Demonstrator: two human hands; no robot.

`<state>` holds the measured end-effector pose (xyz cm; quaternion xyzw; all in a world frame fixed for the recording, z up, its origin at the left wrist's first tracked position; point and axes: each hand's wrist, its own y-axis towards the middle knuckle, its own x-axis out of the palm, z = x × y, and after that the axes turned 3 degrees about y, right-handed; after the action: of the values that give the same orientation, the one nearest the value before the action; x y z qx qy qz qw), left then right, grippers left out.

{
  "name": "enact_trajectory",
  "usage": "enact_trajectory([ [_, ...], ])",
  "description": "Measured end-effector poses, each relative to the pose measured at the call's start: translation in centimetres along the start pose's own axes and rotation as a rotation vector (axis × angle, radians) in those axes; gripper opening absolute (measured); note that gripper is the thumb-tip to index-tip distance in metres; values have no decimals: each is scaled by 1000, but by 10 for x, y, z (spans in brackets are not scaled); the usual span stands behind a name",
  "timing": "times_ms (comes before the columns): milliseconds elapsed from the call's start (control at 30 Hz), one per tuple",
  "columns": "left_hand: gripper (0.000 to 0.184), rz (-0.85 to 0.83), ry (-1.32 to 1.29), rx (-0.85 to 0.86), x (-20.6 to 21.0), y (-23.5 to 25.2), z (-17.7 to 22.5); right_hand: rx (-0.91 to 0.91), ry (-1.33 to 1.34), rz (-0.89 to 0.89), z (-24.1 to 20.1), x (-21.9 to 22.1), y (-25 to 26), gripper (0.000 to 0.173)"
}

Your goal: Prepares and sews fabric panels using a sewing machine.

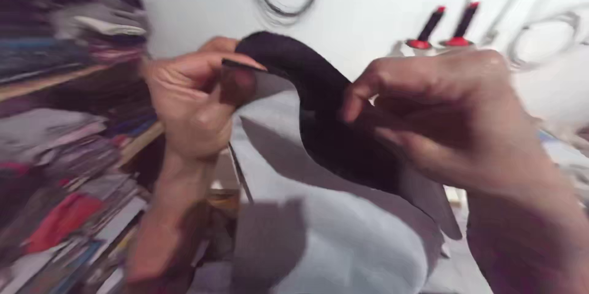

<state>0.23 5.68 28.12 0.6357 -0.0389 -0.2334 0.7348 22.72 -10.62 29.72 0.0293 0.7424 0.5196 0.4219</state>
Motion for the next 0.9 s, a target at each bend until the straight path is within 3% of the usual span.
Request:
enact_trajectory([
  [167,10,-56,544,108,-138,46,69,-173,236,23,-14,76,91,29],
  [300,22,-5,1009,-71,-201,69,141,-196,590,3,-45,139,148,29],
  [400,22,-13,1188,-141,-225,75,181,-158,596,-23,-78,181,174,31],
  [467,18,7,1228,-201,-236,72,195,-111,598,32,-94,211,183,18],
  [567,17,62,1272,-266,-257,60,208,52,866,-2,-115,247,188,16],
  [700,22,179,1325,-364,-274,38,217,286,1152,56,-131,258,178,14],
  [800,22,325,1305,-396,-281,26,216,238,1080,48,-130,265,164,13],
  [900,19,340,1292,-324,-291,12,208,222,1031,61,-131,269,151,14],
])
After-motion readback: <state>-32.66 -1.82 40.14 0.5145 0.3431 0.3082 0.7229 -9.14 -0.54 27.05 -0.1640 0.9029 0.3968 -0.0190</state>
